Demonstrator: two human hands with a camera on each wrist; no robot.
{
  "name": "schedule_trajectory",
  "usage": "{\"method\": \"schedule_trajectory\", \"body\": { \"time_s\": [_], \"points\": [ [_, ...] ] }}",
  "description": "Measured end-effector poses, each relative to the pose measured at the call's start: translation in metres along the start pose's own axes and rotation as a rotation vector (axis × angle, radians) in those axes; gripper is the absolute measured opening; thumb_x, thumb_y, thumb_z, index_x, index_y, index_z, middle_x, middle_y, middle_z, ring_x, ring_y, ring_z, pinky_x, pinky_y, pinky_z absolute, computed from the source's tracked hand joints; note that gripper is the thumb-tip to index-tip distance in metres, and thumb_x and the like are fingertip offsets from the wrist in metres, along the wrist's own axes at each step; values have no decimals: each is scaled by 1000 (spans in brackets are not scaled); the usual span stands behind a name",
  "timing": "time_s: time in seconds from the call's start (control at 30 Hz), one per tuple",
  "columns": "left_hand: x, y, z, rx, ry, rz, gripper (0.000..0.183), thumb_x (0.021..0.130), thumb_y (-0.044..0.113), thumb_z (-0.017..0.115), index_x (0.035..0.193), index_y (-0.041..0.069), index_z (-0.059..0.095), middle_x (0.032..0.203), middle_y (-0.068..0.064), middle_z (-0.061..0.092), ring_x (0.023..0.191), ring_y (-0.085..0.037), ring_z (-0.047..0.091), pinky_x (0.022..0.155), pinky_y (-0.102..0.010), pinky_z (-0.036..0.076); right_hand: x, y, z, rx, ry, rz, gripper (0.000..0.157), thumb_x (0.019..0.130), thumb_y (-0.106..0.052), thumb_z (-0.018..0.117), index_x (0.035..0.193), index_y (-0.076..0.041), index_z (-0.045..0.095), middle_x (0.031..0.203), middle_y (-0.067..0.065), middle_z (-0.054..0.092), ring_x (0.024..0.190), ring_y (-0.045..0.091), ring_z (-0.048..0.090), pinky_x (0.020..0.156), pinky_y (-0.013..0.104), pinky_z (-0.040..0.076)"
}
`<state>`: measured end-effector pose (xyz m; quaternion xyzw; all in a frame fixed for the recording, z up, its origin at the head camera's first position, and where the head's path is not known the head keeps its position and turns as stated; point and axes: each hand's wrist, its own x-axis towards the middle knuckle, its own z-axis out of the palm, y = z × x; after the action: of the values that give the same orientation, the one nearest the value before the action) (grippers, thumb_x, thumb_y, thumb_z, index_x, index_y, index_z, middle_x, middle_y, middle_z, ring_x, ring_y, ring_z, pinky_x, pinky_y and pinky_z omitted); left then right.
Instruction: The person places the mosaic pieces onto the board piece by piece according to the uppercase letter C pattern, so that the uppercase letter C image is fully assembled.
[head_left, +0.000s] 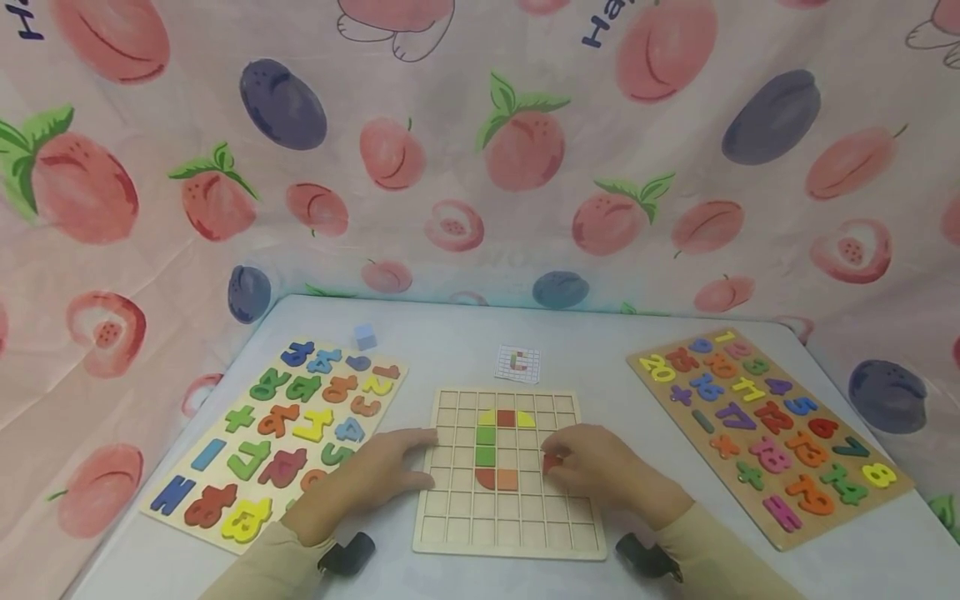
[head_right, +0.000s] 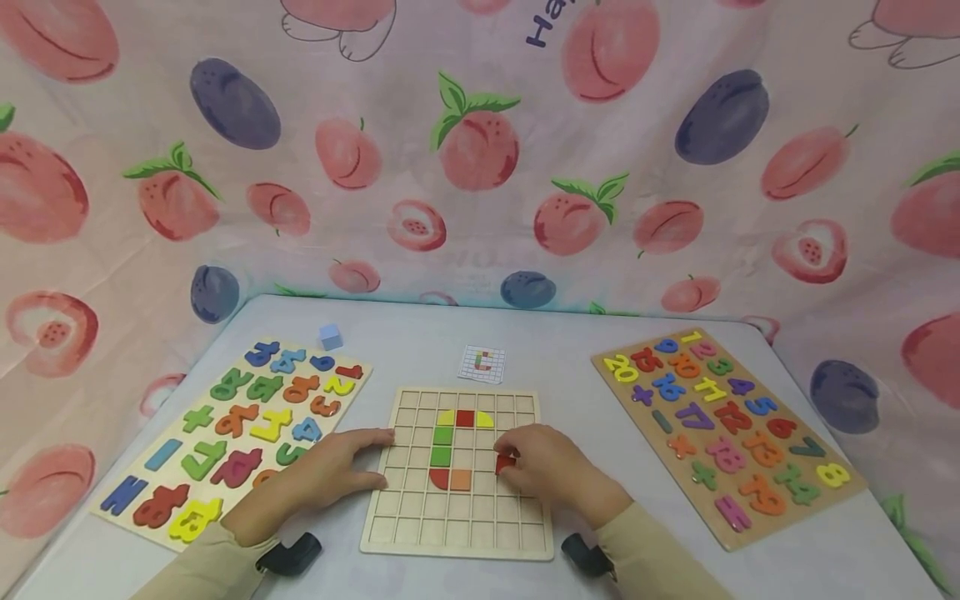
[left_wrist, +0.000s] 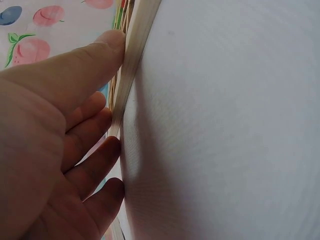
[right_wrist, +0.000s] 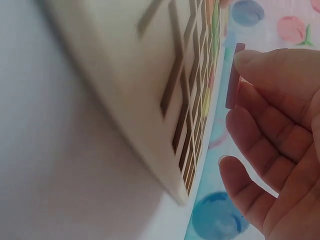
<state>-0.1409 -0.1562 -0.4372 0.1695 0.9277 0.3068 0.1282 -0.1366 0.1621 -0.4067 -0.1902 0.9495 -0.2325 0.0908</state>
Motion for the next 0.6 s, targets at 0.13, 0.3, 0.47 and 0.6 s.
{"method": "schedule_trajectory", "body": {
  "time_s": [0.13,0.3,0.47,0.6],
  "points": [
    [0,1,0,5,2,1,56,86,25,79,138,15,61,142,-4,57,137,-30,46,112,-51,37,3,-3,5,-33,8,-101,24,82,-13,75,105,-6,75,95,-1,71,92,19,64,86,43,54],
    [0,1,0,6,-1,4,55,87,25,79,138,15,60,142,-4,57,137,-30,46,112,-51,37,4,-7,8,-58,-10,-176,23,85,-14,77,106,-5,74,96,-1,71,91,16,64,84,40,56],
    [0,1,0,8,0,8,56,87,24,79,139,15,60,142,-4,57,137,-30,45,113,-51,37,4,-11,10,-78,-25,-183,21,86,-13,76,105,-6,74,98,0,71,92,16,64,85,40,56],
    [0,1,0,7,-7,11,57,88,23,78,141,14,58,144,-4,56,138,-29,44,113,-51,36,3,-12,12,-107,-33,-175,20,86,-15,77,104,-9,74,95,-3,70,91,15,64,85,39,56]
  ]
}}
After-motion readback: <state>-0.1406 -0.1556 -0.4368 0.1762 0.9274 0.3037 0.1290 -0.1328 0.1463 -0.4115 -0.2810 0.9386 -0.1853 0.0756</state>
